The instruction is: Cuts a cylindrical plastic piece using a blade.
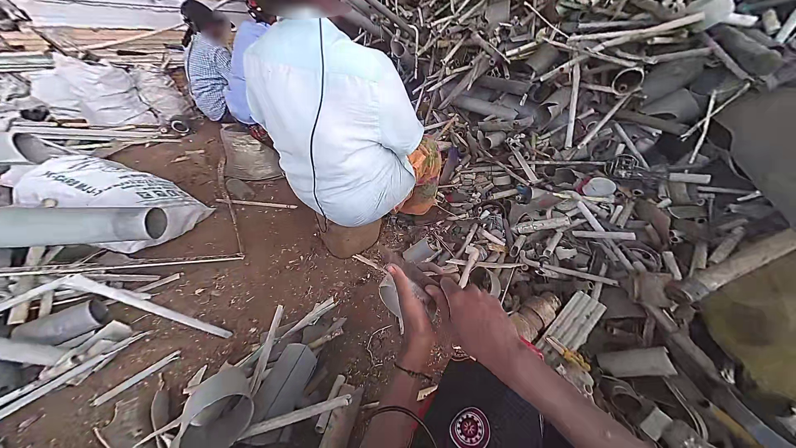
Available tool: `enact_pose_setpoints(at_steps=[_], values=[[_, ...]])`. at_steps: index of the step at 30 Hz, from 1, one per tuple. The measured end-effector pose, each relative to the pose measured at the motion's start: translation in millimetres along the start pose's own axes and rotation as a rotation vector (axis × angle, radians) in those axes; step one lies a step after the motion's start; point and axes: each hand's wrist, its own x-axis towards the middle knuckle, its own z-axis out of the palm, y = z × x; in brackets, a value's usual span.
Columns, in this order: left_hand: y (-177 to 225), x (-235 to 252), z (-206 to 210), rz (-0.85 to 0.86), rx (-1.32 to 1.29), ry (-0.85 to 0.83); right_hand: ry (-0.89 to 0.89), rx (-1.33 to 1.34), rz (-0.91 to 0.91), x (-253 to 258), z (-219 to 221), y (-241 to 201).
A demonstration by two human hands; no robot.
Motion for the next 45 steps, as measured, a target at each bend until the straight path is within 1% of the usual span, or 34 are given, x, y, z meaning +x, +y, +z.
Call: enact_pose_setpoints(at_steps=[2,3,5,8,11,13,16,17,19,20,22,23,24,26,28,31,35,38,40,42,44,45], values=[[-0.3,-1.8,0.4,0.0,0.063,-0.025,0.04,0.015,0.043,5.2,-2.2,10.8],[-0.3,-1.9,3.4,-0.011,0.037,-0.026,0.049,0.031,0.039,6.0,-0.1,13.8],[-2.0,1.8,2.0,-0.054,-0.045,-0.107,0.081,0.064,-0.019,5.0,9.7,15.6],[-6.0,9.6,-5.0,-0.076,-0.043,-0.205,0.106,0.059,-0.046,5.8,16.8,15.2],[-9.9,11.5,-3.7,-0.07,-0.01,-0.155,0.105,0.073,0.005,14.8,19.9,21.5],[-14.0,10.7,-1.1,-0.102,-0.008,-0.092,0.062,0.114,0.015,19.9,24.4,23.9],[-13.9,9.4,6.1,-0.152,-0.065,0.043,-0.078,0.173,-0.031,20.3,27.5,18.6],[-12.3,10.0,6.9,-0.179,-0.109,0.06,-0.132,0.178,-0.046,18.7,25.8,14.9],[-10.0,10.6,5.9,-0.215,-0.179,0.01,-0.215,0.172,-0.066,17.2,15.5,12.8],[-10.1,12.0,7.0,-0.202,-0.178,-0.038,-0.205,0.18,-0.075,16.7,8.8,15.9],[-11.8,15.5,9.2,-0.146,-0.072,-0.122,-0.086,0.203,-0.058,15.4,0.8,26.8],[-12.6,14.9,9.4,-0.124,-0.012,-0.124,-0.024,0.194,-0.031,15.7,0.0,31.9],[-12.9,13.3,9.8,-0.12,0.03,-0.089,0.002,0.168,0.005,16.4,-1.1,34.7],[-15.0,11.1,8.8,-0.143,0.077,-0.045,-0.019,0.119,0.054,18.4,-1.0,35.9],[-15.9,10.6,6.7,-0.147,0.116,-0.052,-0.032,0.124,0.055,20.1,6.0,35.4],[-16.8,12.8,1.1,-0.161,0.114,-0.11,-0.001,0.133,0.021,18.9,18.2,31.1],[-22.0,16.3,4.0,-0.217,0.022,-0.204,0.014,0.116,0.016,15.5,12.0,27.3],[-25.9,13.1,6.0,-0.228,0.04,-0.208,-0.019,0.126,0.06,19.1,14.8,29.5],[-27.2,12.3,5.5,-0.259,0.048,-0.167,-0.046,0.157,0.037,17.9,23.0,29.7],[-26.7,12.0,5.3,-0.271,0.038,-0.143,-0.113,0.162,0.018,13.5,23.0,25.8],[-23.9,11.4,5.4,-0.253,0.02,-0.161,-0.16,0.179,-0.032,8.6,18.3,27.7],[-22.2,12.1,6.7,-0.234,0.025,-0.191,-0.144,0.196,-0.06,7.1,15.0,32.5]])
